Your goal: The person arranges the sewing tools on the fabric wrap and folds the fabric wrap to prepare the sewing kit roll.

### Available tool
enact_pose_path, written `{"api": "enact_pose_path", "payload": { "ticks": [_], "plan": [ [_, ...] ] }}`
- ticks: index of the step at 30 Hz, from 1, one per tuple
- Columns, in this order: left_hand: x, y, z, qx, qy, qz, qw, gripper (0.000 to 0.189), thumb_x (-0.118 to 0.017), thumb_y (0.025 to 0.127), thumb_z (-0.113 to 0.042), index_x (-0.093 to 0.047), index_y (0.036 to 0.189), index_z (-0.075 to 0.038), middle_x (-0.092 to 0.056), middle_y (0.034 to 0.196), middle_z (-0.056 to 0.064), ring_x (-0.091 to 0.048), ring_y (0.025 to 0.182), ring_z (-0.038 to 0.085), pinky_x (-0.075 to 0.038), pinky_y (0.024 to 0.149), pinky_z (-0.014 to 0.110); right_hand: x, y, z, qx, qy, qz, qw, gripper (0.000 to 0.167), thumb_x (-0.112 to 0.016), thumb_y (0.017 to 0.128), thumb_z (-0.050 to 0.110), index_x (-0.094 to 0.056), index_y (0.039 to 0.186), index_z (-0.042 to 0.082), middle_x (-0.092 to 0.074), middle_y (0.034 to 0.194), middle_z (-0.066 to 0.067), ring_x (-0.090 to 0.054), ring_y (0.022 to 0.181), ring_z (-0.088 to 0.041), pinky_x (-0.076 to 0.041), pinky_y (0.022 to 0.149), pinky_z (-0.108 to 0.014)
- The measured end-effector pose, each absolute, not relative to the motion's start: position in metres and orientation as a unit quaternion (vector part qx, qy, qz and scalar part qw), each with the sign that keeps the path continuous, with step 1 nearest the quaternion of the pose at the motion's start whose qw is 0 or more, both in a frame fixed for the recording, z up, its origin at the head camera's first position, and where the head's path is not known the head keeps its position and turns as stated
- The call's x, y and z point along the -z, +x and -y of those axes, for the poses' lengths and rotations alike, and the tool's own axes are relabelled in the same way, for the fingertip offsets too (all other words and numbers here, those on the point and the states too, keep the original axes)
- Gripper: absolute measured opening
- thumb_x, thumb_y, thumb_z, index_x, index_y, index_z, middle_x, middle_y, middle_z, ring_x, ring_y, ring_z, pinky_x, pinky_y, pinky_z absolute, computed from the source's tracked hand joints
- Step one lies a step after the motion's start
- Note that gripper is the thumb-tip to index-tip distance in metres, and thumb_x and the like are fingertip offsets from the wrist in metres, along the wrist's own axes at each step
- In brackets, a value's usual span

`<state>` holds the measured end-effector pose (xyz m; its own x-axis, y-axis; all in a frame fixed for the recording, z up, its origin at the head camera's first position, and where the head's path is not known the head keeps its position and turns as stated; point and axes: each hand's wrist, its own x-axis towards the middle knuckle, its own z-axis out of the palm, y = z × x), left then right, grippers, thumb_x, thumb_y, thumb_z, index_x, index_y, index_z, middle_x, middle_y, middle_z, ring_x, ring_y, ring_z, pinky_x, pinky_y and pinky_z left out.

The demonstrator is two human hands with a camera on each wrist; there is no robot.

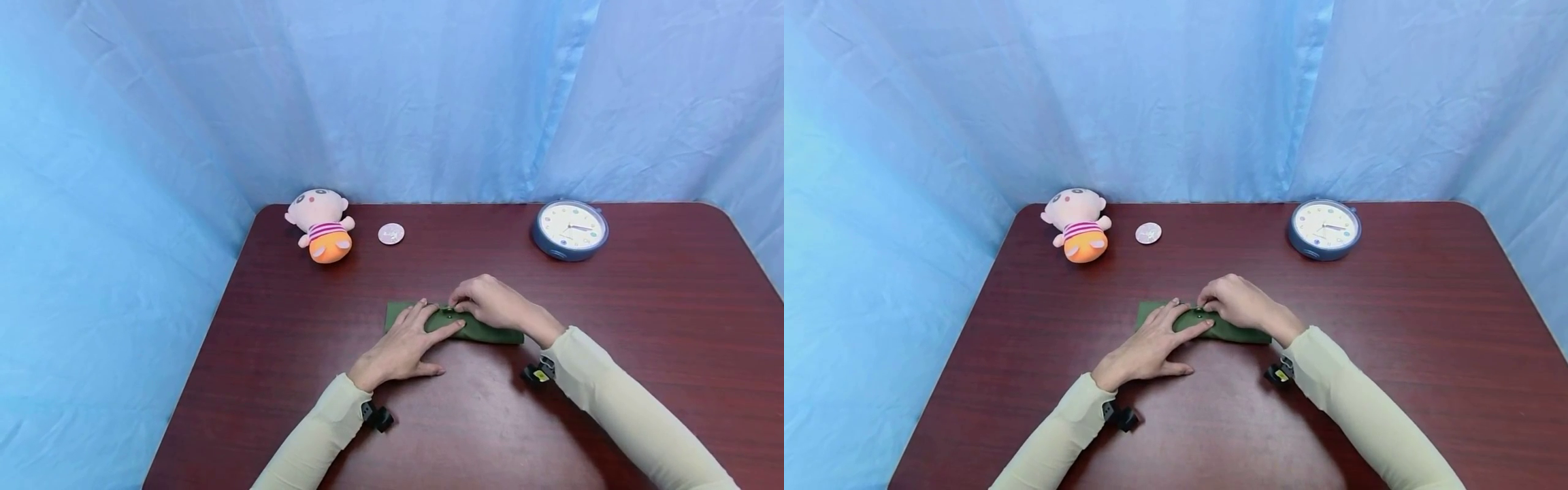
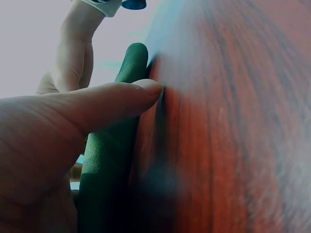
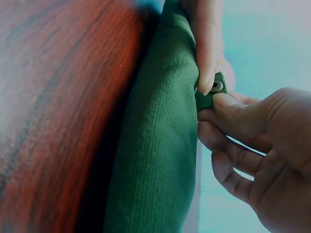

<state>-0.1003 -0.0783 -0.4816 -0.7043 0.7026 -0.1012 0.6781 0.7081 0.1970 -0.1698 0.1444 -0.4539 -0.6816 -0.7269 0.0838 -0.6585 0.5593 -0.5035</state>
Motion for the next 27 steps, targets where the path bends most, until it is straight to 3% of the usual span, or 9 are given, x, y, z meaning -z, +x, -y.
{"api": "enact_pose_path", "payload": {
  "ticks": [14, 21, 27],
  "plan": [
    [0.481, -0.100, 0.078, -0.078, 0.368, -0.921, 0.099, 0.085, -0.070, 0.088, -0.056, -0.027, 0.158, -0.037, -0.029, 0.162, 0.016, -0.028, 0.152, 0.041, -0.031, 0.121, 0.055, 0.452, -0.166, -0.143, 0.208, -0.443, -0.870, 0.058, 0.013, -0.071, 0.091, 0.007, -0.080, 0.098, 0.012, -0.077, 0.094, -0.001, -0.073, 0.085, -0.013, -0.059, 0.077, -0.032],
    [0.481, -0.101, 0.079, -0.079, 0.370, -0.921, 0.099, 0.084, -0.069, 0.088, -0.056, -0.027, 0.158, -0.037, -0.029, 0.162, 0.016, -0.027, 0.152, 0.042, -0.031, 0.121, 0.055, 0.447, -0.163, -0.140, 0.180, -0.455, -0.870, 0.051, 0.013, -0.071, 0.090, 0.005, -0.080, 0.094, 0.014, -0.071, 0.082, 0.003, -0.066, 0.072, -0.008, -0.055, 0.067, -0.027],
    [0.480, -0.101, 0.079, -0.082, 0.371, -0.920, 0.099, 0.083, -0.070, 0.088, -0.056, -0.029, 0.158, -0.037, -0.029, 0.162, 0.016, -0.028, 0.152, 0.042, -0.031, 0.120, 0.056, 0.442, -0.161, -0.137, 0.141, -0.474, -0.868, 0.043, 0.015, -0.071, 0.090, 0.004, -0.080, 0.092, 0.015, -0.070, 0.081, 0.003, -0.067, 0.076, -0.012, -0.056, 0.068, -0.030]
  ]
}}
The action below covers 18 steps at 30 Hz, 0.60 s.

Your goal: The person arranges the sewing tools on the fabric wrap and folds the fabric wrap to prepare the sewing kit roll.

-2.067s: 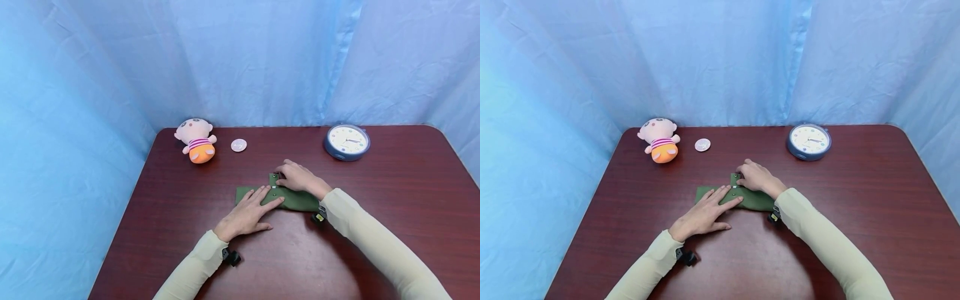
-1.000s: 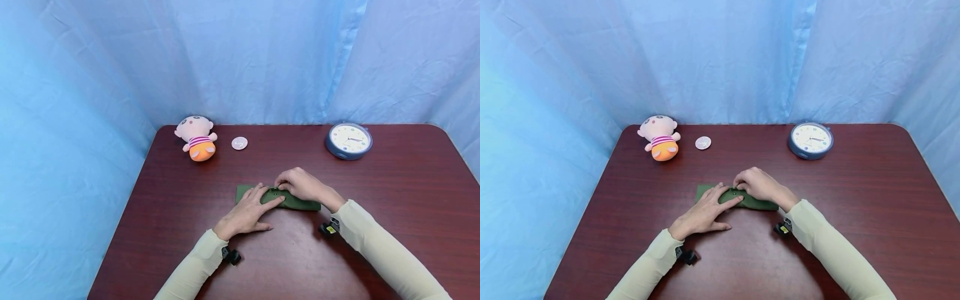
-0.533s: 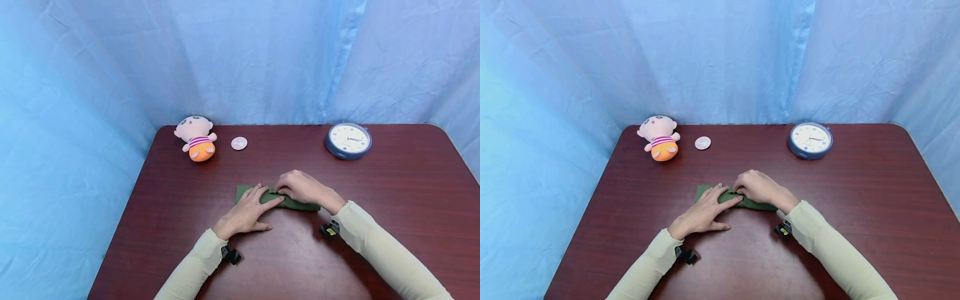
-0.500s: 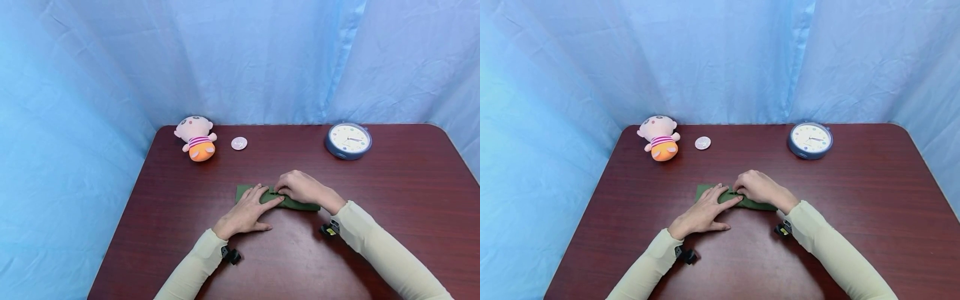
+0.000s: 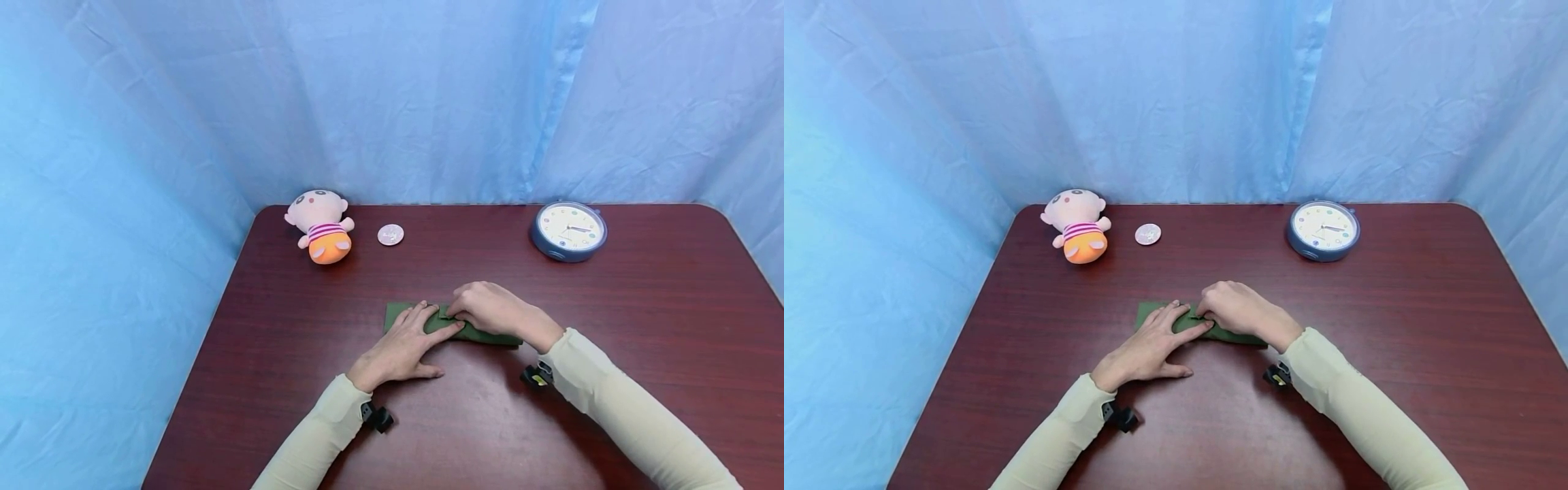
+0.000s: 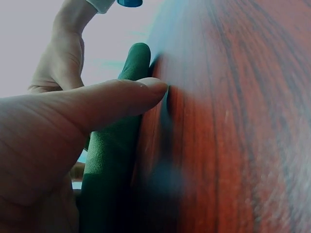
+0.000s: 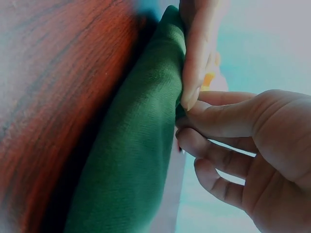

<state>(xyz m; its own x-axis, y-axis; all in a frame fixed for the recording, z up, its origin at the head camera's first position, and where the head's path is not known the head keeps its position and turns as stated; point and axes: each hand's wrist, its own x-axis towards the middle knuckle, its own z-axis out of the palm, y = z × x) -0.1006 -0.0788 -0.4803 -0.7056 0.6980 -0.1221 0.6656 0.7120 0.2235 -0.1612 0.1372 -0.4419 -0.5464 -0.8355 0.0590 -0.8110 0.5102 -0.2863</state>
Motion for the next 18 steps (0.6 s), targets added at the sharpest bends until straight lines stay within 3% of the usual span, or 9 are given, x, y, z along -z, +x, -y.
{"api": "enact_pose_path", "payload": {
  "ticks": [5, 12, 18],
  "plan": [
    [0.4796, -0.1006, 0.0788, -0.080, 0.373, -0.919, 0.101, 0.084, -0.071, 0.087, -0.055, -0.029, 0.158, -0.037, -0.030, 0.162, 0.016, -0.028, 0.152, 0.042, -0.031, 0.120, 0.056, 0.4399, -0.1617, -0.1364, 0.121, -0.485, -0.865, 0.039, 0.019, -0.069, 0.089, 0.000, -0.080, 0.090, 0.016, -0.069, 0.079, 0.002, -0.069, 0.080, -0.016, -0.057, 0.069, -0.033],
    [0.4796, -0.1016, 0.0795, -0.074, 0.379, -0.917, 0.101, 0.085, -0.072, 0.086, -0.056, -0.029, 0.158, -0.038, -0.030, 0.162, 0.015, -0.028, 0.152, 0.041, -0.031, 0.121, 0.055, 0.4402, -0.1635, -0.1362, 0.089, -0.507, -0.857, 0.019, 0.033, -0.065, 0.083, -0.012, -0.081, 0.088, 0.016, -0.066, 0.077, 0.002, -0.065, 0.071, -0.014, -0.053, 0.061, -0.031],
    [0.4778, -0.1019, 0.0829, -0.081, 0.391, -0.910, 0.110, 0.086, -0.074, 0.085, -0.055, -0.029, 0.157, -0.042, -0.026, 0.164, 0.014, -0.026, 0.153, 0.041, -0.030, 0.122, 0.054, 0.4382, -0.1616, -0.1351, 0.021, -0.536, -0.844, -0.005, 0.019, -0.073, 0.083, 0.001, -0.079, 0.088, 0.018, -0.064, 0.077, 0.002, -0.064, 0.071, -0.017, -0.054, 0.063, -0.036]
  ]
}}
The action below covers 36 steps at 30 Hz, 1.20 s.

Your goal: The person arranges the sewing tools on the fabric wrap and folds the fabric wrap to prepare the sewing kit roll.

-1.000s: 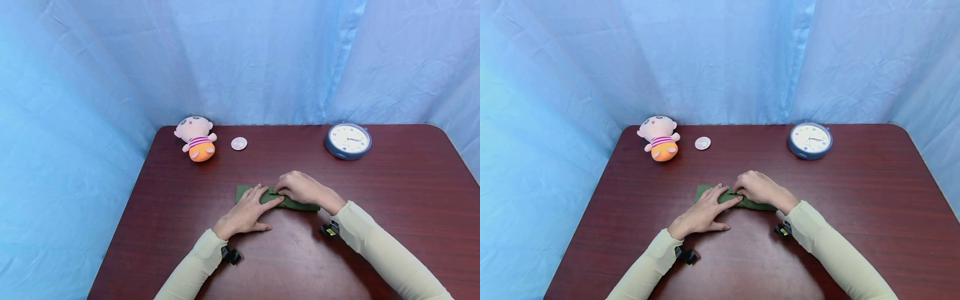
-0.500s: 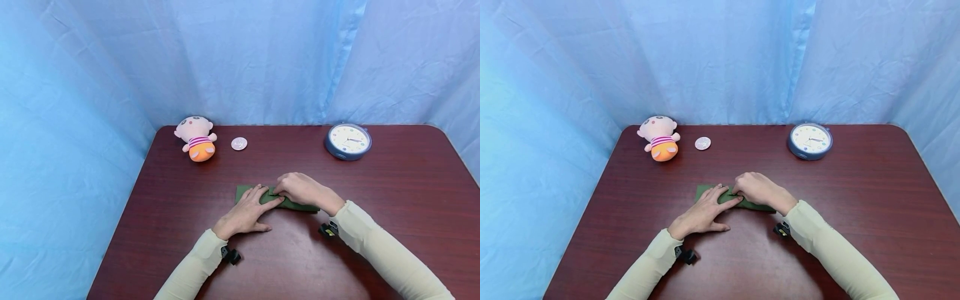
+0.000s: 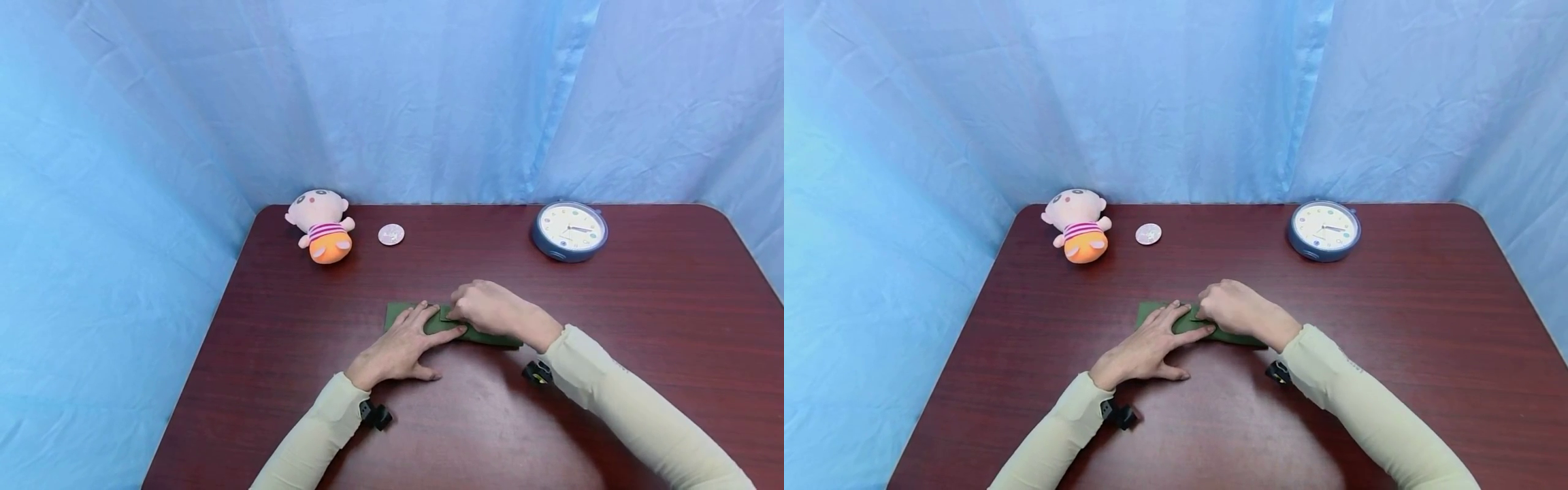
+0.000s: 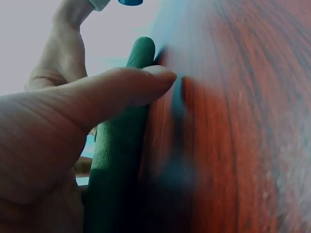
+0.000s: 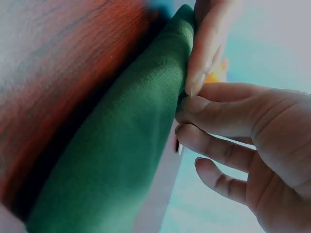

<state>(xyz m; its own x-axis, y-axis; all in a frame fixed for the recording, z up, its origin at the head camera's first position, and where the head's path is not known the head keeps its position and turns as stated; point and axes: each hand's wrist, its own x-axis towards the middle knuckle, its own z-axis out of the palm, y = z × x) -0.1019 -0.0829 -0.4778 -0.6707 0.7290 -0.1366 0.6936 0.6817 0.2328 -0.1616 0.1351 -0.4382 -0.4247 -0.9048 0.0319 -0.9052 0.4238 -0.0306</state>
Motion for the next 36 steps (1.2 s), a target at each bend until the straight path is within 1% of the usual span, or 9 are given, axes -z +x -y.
{"api": "enact_pose_path", "payload": {
  "ticks": [3, 6, 9, 12, 15, 19, 27, 32, 36],
  "plan": [
    [0.476, -0.102, 0.084, -0.083, 0.394, -0.908, 0.116, 0.085, -0.074, 0.085, -0.055, -0.029, 0.156, -0.044, -0.025, 0.165, 0.016, -0.025, 0.153, 0.042, -0.029, 0.122, 0.055, 0.435, -0.156, -0.134, 0.009, 0.532, 0.847, -0.008, 0.015, -0.075, 0.082, 0.012, -0.079, 0.095, 0.017, -0.067, 0.085, 0.000, -0.066, 0.080, -0.020, -0.055, 0.070, -0.044],
    [0.474, -0.102, 0.085, -0.085, 0.396, -0.906, 0.123, 0.085, -0.074, 0.085, -0.055, -0.030, 0.156, -0.044, -0.024, 0.165, 0.017, -0.024, 0.153, 0.043, -0.029, 0.122, 0.055, 0.432, -0.150, -0.134, 0.023, 0.514, 0.857, -0.025, 0.025, -0.073, 0.079, 0.020, -0.078, 0.103, 0.016, -0.069, 0.096, -0.003, -0.067, 0.090, -0.023, -0.055, 0.078, -0.049],
    [0.473, -0.101, 0.087, -0.088, 0.401, -0.902, 0.131, 0.084, -0.074, 0.085, -0.054, -0.030, 0.156, -0.044, -0.022, 0.166, 0.016, -0.021, 0.154, 0.042, -0.026, 0.123, 0.055, 0.433, -0.144, -0.136, 0.036, 0.505, 0.862, -0.015, 0.034, -0.076, 0.076, 0.028, -0.076, 0.108, 0.016, -0.069, 0.105, -0.005, -0.068, 0.098, -0.026, -0.055, 0.084, -0.050],
    [0.472, -0.102, 0.089, -0.098, 0.407, -0.897, 0.144, 0.082, -0.074, 0.086, -0.052, -0.031, 0.155, -0.044, -0.020, 0.167, 0.015, -0.017, 0.156, 0.042, -0.023, 0.125, 0.054, 0.439, -0.140, -0.140, 0.035, 0.506, 0.862, 0.014, 0.044, -0.081, 0.075, 0.039, -0.075, 0.111, 0.015, -0.069, 0.109, -0.007, -0.068, 0.100, -0.027, -0.056, 0.083, -0.049],
    [0.472, -0.102, 0.091, -0.106, 0.412, -0.892, 0.154, 0.077, -0.073, 0.088, -0.050, -0.034, 0.155, -0.042, -0.018, 0.168, 0.017, -0.014, 0.156, 0.043, -0.020, 0.126, 0.054, 0.447, -0.138, -0.142, 0.018, 0.510, 0.858, 0.054, 0.050, -0.085, 0.073, 0.045, -0.075, 0.110, 0.013, -0.069, 0.105, -0.005, -0.068, 0.094, -0.024, -0.056, 0.077, -0.043],
    [0.473, -0.103, 0.092, -0.105, 0.415, -0.890, 0.154, 0.068, -0.072, 0.089, -0.048, -0.044, 0.151, -0.039, -0.018, 0.168, 0.018, -0.013, 0.156, 0.043, -0.019, 0.126, 0.054, 0.457, -0.136, -0.142, 0.006, 0.512, 0.853, 0.098, 0.046, -0.088, 0.072, 0.040, -0.076, 0.106, 0.012, -0.068, 0.098, -0.002, -0.065, 0.087, -0.020, -0.053, 0.070, -0.037],
    [0.475, -0.105, 0.096, -0.134, 0.412, -0.888, 0.155, 0.054, -0.070, 0.092, -0.041, -0.056, 0.143, -0.030, -0.020, 0.168, 0.016, -0.015, 0.157, 0.040, -0.021, 0.126, 0.052, 0.465, -0.133, -0.142, -0.012, 0.509, 0.853, 0.115, 0.037, -0.085, 0.077, 0.030, -0.076, 0.105, 0.008, -0.068, 0.096, -0.003, -0.064, 0.085, -0.020, -0.053, 0.070, -0.034],
    [0.478, -0.109, 0.104, -0.198, 0.406, -0.881, 0.143, 0.047, -0.069, 0.094, -0.024, -0.055, 0.138, -0.019, -0.030, 0.165, 0.014, -0.023, 0.155, 0.036, -0.023, 0.126, 0.050, 0.467, -0.132, -0.140, -0.012, 0.510, 0.850, 0.132, 0.036, -0.084, 0.076, 0.029, -0.075, 0.103, 0.008, -0.067, 0.093, -0.002, -0.063, 0.084, -0.020, -0.052, 0.069, -0.034],
    [0.481, -0.113, 0.106, -0.232, 0.395, -0.882, 0.112, 0.056, -0.066, 0.095, -0.011, -0.044, 0.146, -0.006, -0.043, 0.157, 0.015, -0.034, 0.151, 0.032, -0.029, 0.124, 0.046, 0.467, -0.131, -0.139, -0.017, 0.510, 0.848, 0.142, 0.035, -0.084, 0.075, 0.026, -0.075, 0.103, 0.007, -0.066, 0.093, -0.003, -0.062, 0.084, -0.020, -0.053, 0.069, -0.034]
  ]
}}
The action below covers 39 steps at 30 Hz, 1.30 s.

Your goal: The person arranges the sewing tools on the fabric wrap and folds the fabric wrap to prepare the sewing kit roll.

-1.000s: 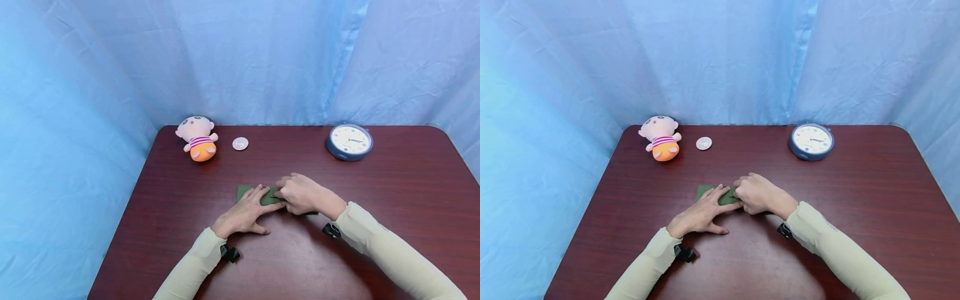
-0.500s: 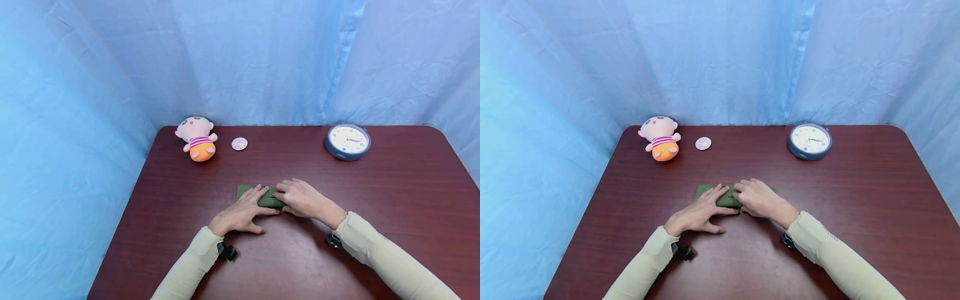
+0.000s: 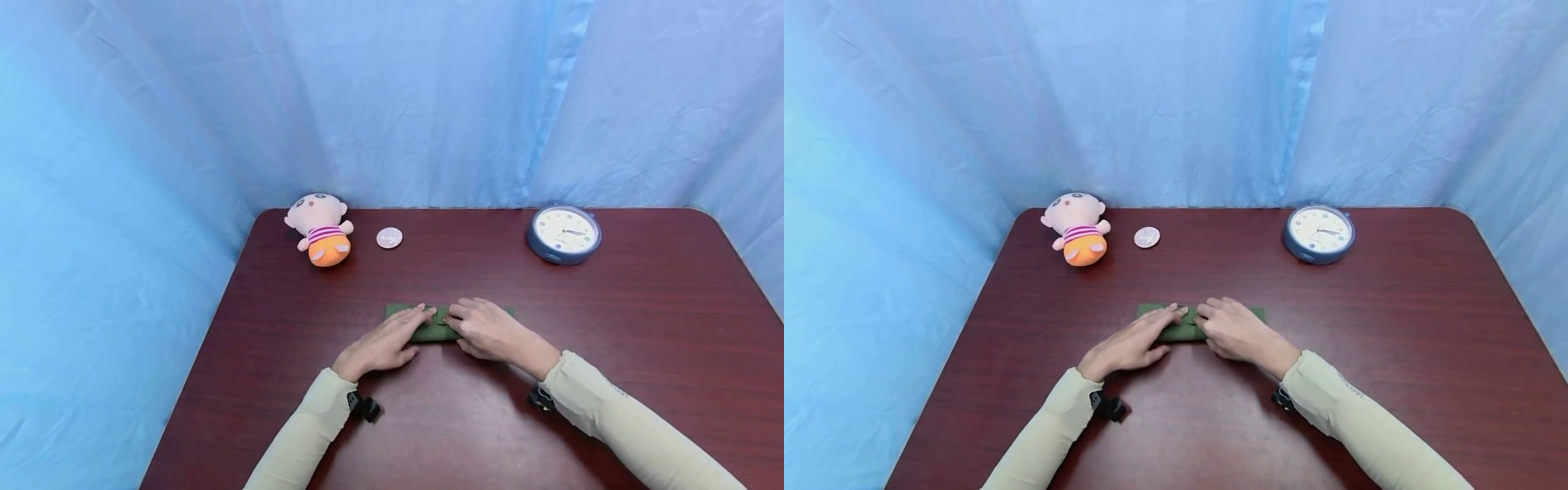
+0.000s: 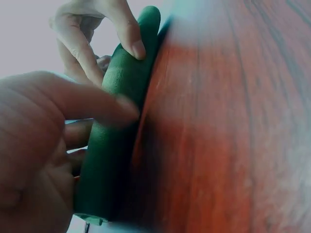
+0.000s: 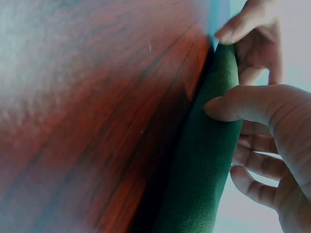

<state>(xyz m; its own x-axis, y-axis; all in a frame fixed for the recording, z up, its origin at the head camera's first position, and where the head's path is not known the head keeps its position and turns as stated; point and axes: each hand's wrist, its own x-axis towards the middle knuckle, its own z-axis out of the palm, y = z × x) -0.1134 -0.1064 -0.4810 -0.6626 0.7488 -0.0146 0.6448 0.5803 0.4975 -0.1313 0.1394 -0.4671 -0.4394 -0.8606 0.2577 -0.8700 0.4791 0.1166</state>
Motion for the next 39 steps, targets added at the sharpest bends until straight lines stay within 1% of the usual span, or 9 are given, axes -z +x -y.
{"api": "enact_pose_path", "payload": {
  "ticks": [2, 4, 8, 12, 16, 19, 25, 33, 39],
  "plan": [
    [0.482, -0.115, 0.106, -0.236, 0.386, -0.885, 0.105, 0.061, -0.064, 0.096, -0.007, -0.039, 0.151, -0.003, -0.045, 0.156, 0.014, -0.037, 0.150, 0.031, -0.031, 0.123, 0.045, 0.469, -0.131, -0.139, -0.022, 0.510, 0.847, 0.147, 0.034, -0.083, 0.075, 0.024, -0.075, 0.103, 0.006, -0.065, 0.092, -0.003, -0.062, 0.083, -0.020, -0.053, 0.069, -0.034],
    [0.482, -0.115, 0.106, -0.230, 0.381, -0.890, 0.103, 0.063, -0.061, 0.098, -0.007, -0.035, 0.154, -0.004, -0.044, 0.157, 0.013, -0.038, 0.150, 0.030, -0.032, 0.123, 0.044, 0.470, -0.131, -0.138, -0.025, 0.511, 0.846, 0.153, 0.032, -0.082, 0.075, 0.022, -0.076, 0.102, 0.006, -0.065, 0.092, -0.003, -0.061, 0.083, -0.020, -0.053, 0.069, -0.034],
    [0.482, -0.115, 0.104, -0.213, 0.385, -0.894, 0.090, 0.058, -0.060, 0.098, -0.006, -0.040, 0.153, -0.005, -0.046, 0.157, 0.010, -0.038, 0.150, 0.029, -0.031, 0.123, 0.042, 0.472, -0.130, -0.136, -0.027, 0.511, 0.843, 0.165, 0.028, -0.080, 0.075, 0.019, -0.077, 0.100, 0.006, -0.066, 0.090, -0.002, -0.060, 0.081, -0.019, -0.052, 0.067, -0.033],
    [0.482, -0.113, 0.103, -0.203, 0.393, -0.894, 0.071, 0.054, -0.060, 0.097, -0.005, -0.046, 0.149, -0.002, -0.051, 0.153, 0.012, -0.041, 0.148, 0.031, -0.033, 0.122, 0.044, 0.474, -0.130, -0.134, -0.023, 0.515, 0.838, 0.176, 0.024, -0.078, 0.076, 0.016, -0.077, 0.097, 0.006, -0.065, 0.088, -0.002, -0.058, 0.079, -0.019, -0.051, 0.065, -0.032],
    [0.482, -0.112, 0.103, -0.208, 0.395, -0.893, 0.061, 0.053, -0.060, 0.096, -0.003, -0.048, 0.147, -0.001, -0.052, 0.151, 0.013, -0.043, 0.147, 0.032, -0.034, 0.121, 0.044, 0.475, -0.129, -0.134, -0.021, 0.517, 0.835, 0.186, 0.021, -0.078, 0.075, 0.014, -0.076, 0.095, 0.006, -0.064, 0.085, -0.002, -0.057, 0.076, -0.019, -0.049, 0.063, -0.032],
    [0.481, -0.112, 0.102, -0.208, 0.394, -0.893, 0.061, 0.053, -0.060, 0.096, -0.003, -0.048, 0.147, -0.001, -0.053, 0.151, 0.013, -0.043, 0.147, 0.032, -0.034, 0.121, 0.044, 0.475, -0.129, -0.134, -0.018, 0.518, 0.834, 0.191, 0.019, -0.078, 0.075, 0.013, -0.076, 0.093, 0.007, -0.064, 0.084, -0.001, -0.057, 0.076, -0.019, -0.049, 0.062, -0.032],
    [0.480, -0.113, 0.101, -0.204, 0.391, -0.895, 0.068, 0.053, -0.060, 0.096, -0.003, -0.048, 0.147, -0.001, -0.052, 0.152, 0.013, -0.042, 0.147, 0.031, -0.033, 0.122, 0.043, 0.474, -0.129, -0.132, -0.014, 0.520, 0.832, 0.192, 0.012, -0.073, 0.079, 0.010, -0.076, 0.090, 0.007, -0.064, 0.083, -0.001, -0.058, 0.076, -0.019, -0.049, 0.062, -0.032],
    [0.478, -0.113, 0.100, -0.200, 0.388, -0.897, 0.069, 0.052, -0.060, 0.097, -0.003, -0.048, 0.148, -0.002, -0.052, 0.152, 0.012, -0.043, 0.147, 0.030, -0.034, 0.121, 0.043, 0.475, -0.130, -0.131, -0.017, 0.523, 0.829, 0.197, 0.013, -0.074, 0.073, 0.006, -0.072, 0.085, 0.005, -0.061, 0.082, -0.003, -0.055, 0.074, -0.020, -0.049, 0.064, -0.032],
    [0.478, -0.113, 0.101, -0.201, 0.384, -0.898, 0.076, 0.052, -0.060, 0.097, -0.004, -0.048, 0.148, -0.002, -0.052, 0.152, 0.012, -0.042, 0.147, 0.030, -0.034, 0.122, 0.042, 0.479, -0.130, -0.133, -0.038, 0.517, 0.833, 0.196, 0.020, -0.077, 0.070, 0.009, -0.074, 0.090, 0.005, -0.061, 0.084, -0.002, -0.056, 0.075, -0.020, -0.051, 0.066, -0.033]
  ]
}}
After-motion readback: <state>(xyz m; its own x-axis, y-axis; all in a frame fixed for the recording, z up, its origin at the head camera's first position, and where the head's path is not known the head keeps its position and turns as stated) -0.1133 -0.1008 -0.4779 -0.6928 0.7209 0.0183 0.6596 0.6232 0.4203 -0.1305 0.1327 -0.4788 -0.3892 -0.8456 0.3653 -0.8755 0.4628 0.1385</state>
